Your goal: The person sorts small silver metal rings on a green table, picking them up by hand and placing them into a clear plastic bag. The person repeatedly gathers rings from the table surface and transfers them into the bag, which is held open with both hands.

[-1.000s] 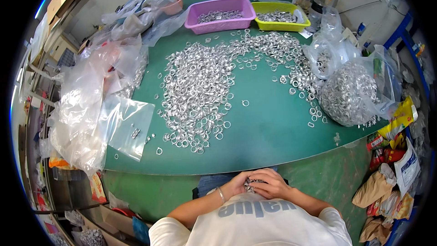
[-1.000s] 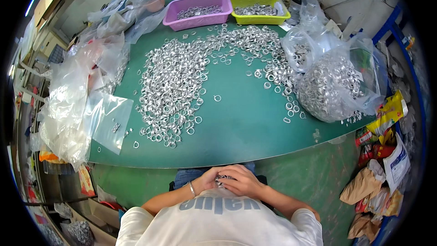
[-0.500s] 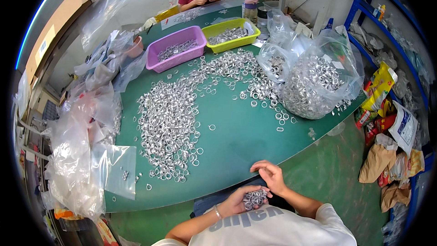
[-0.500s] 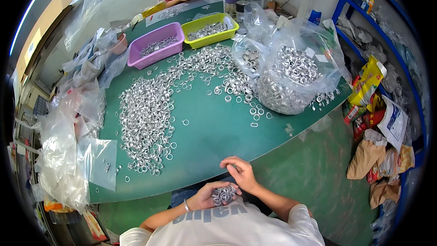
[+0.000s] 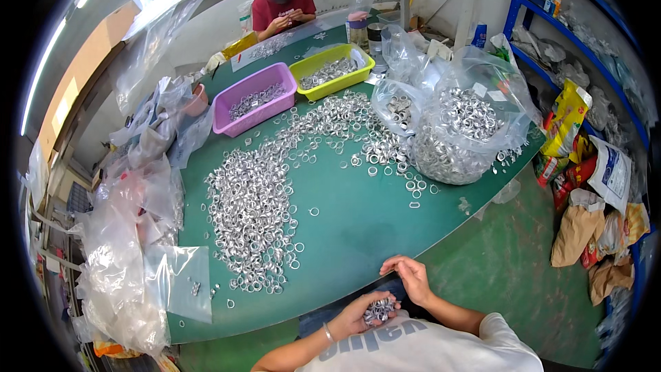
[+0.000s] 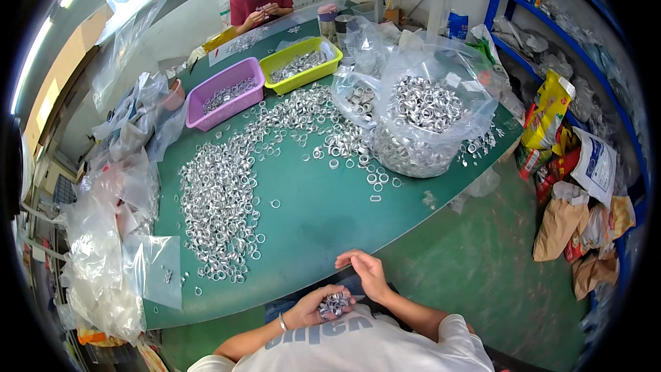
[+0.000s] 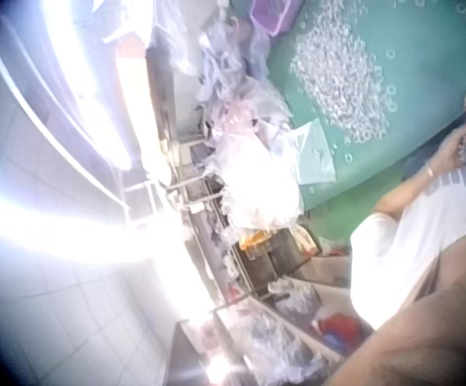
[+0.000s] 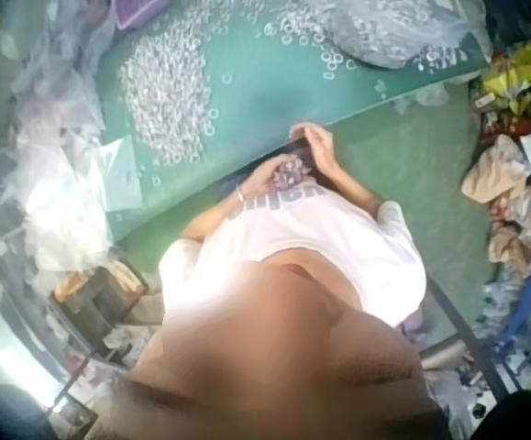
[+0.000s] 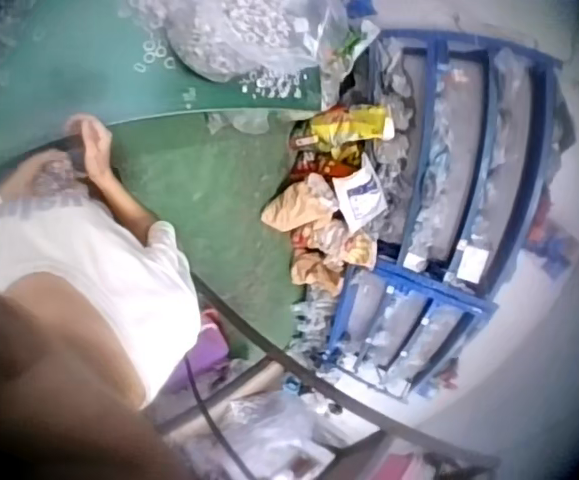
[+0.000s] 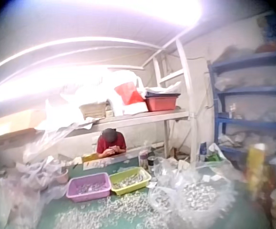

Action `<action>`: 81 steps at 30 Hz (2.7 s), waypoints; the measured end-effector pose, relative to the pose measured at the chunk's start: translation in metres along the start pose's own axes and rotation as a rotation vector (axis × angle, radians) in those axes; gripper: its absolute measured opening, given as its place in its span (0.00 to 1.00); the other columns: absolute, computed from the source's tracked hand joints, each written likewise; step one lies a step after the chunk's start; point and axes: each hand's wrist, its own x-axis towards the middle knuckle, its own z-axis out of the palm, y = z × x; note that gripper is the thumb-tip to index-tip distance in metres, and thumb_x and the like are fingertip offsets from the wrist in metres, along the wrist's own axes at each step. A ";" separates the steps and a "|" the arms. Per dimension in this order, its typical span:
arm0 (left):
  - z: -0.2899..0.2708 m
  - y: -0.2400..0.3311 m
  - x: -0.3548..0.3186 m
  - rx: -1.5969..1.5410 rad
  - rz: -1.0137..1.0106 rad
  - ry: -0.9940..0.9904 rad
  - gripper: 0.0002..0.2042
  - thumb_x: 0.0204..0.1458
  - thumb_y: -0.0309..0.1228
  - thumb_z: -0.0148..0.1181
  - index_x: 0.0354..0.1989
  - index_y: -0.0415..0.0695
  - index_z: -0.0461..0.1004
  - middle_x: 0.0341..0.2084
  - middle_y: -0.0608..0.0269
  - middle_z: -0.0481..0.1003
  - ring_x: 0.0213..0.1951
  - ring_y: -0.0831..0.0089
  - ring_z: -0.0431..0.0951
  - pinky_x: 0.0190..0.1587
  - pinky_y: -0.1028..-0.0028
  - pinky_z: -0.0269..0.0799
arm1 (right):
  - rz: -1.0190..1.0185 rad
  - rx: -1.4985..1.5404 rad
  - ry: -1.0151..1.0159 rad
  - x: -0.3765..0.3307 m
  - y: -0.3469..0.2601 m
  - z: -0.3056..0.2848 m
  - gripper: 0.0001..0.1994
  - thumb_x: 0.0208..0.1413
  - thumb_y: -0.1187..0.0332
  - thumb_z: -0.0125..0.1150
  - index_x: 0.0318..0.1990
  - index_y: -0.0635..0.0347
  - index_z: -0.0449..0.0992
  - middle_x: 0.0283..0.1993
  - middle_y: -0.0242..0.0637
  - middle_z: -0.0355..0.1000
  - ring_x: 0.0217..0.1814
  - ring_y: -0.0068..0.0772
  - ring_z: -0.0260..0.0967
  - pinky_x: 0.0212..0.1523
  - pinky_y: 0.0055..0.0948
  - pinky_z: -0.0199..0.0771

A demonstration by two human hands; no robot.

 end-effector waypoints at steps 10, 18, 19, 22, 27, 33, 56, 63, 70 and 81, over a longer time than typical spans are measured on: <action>0.151 0.095 -0.012 -0.032 0.223 -0.214 0.11 0.53 0.39 0.54 0.35 0.45 0.69 0.32 0.55 0.73 0.28 0.70 0.74 0.10 0.82 0.61 | -0.070 -0.121 0.120 -0.007 0.009 0.004 0.13 0.62 0.68 0.44 0.44 0.68 0.71 0.37 0.35 0.70 0.40 0.23 0.67 0.45 0.23 0.66; 0.320 0.227 0.064 0.576 1.033 -0.225 0.16 0.51 0.38 0.57 0.40 0.37 0.73 0.33 0.56 0.76 0.32 0.72 0.76 0.31 0.74 0.72 | 0.044 -0.271 -0.100 0.002 -0.003 0.015 0.08 0.56 0.73 0.54 0.42 0.66 0.73 0.37 0.34 0.72 0.39 0.22 0.69 0.40 0.21 0.68; 0.318 0.231 0.073 0.730 1.099 -0.054 0.17 0.51 0.37 0.58 0.43 0.36 0.72 0.36 0.55 0.76 0.36 0.72 0.76 0.37 0.75 0.71 | 0.020 -0.314 -0.118 0.002 -0.007 0.016 0.08 0.56 0.73 0.55 0.41 0.66 0.74 0.37 0.35 0.72 0.39 0.22 0.69 0.40 0.21 0.69; 0.307 0.221 0.065 0.929 1.228 -0.050 0.18 0.52 0.34 0.57 0.47 0.35 0.71 0.42 0.53 0.75 0.43 0.70 0.75 0.45 0.75 0.70 | -0.054 -0.411 -0.143 0.003 -0.011 0.012 0.07 0.55 0.73 0.55 0.40 0.66 0.74 0.37 0.36 0.72 0.38 0.23 0.70 0.40 0.22 0.69; 0.241 0.196 -0.005 1.018 1.279 -0.371 0.13 0.56 0.30 0.51 0.46 0.34 0.73 0.41 0.54 0.75 0.44 0.70 0.75 0.47 0.73 0.70 | -0.015 -0.500 -0.165 0.010 -0.014 0.007 0.07 0.54 0.74 0.55 0.39 0.64 0.75 0.36 0.37 0.73 0.37 0.24 0.71 0.38 0.22 0.70; 0.085 0.204 -0.059 1.150 1.119 0.145 0.12 0.56 0.28 0.51 0.45 0.35 0.73 0.39 0.56 0.76 0.44 0.72 0.75 0.49 0.74 0.69 | 0.023 -0.576 -0.326 0.040 -0.026 0.010 0.08 0.54 0.73 0.54 0.41 0.64 0.74 0.35 0.37 0.73 0.35 0.26 0.71 0.34 0.23 0.69; -0.079 0.245 -0.057 1.975 1.185 1.314 0.24 0.41 0.26 0.60 0.50 0.34 0.65 0.48 0.41 0.62 0.56 0.41 0.57 0.57 0.53 0.55 | -0.412 -0.872 -0.731 0.334 0.060 0.144 0.18 0.59 0.58 0.46 0.51 0.58 0.71 0.54 0.41 0.66 0.59 0.41 0.59 0.60 0.37 0.54; -0.061 0.210 -0.084 1.476 1.434 1.071 0.10 0.45 0.21 0.54 0.37 0.37 0.74 0.43 0.48 0.68 0.52 0.49 0.65 0.55 0.56 0.58 | -0.394 -1.073 -0.740 0.307 0.025 0.125 0.20 0.54 0.55 0.53 0.51 0.54 0.71 0.54 0.38 0.66 0.57 0.40 0.59 0.58 0.39 0.54; -0.103 0.212 -0.065 1.781 0.983 1.803 0.24 0.54 0.40 0.51 0.55 0.37 0.63 0.56 0.43 0.59 0.60 0.47 0.55 0.56 0.43 0.50 | -0.666 -1.232 -0.756 0.309 0.067 0.150 0.23 0.52 0.53 0.55 0.52 0.54 0.70 0.63 0.38 0.59 0.58 0.44 0.58 0.59 0.40 0.53; -0.052 0.168 -0.043 1.850 1.267 1.292 0.31 0.43 0.33 0.62 0.53 0.27 0.58 0.48 0.42 0.62 0.50 0.48 0.61 0.57 0.57 0.55 | -0.601 -1.202 -0.596 0.235 0.020 0.085 0.22 0.50 0.60 0.59 0.51 0.60 0.67 0.54 0.37 0.66 0.51 0.40 0.61 0.51 0.38 0.56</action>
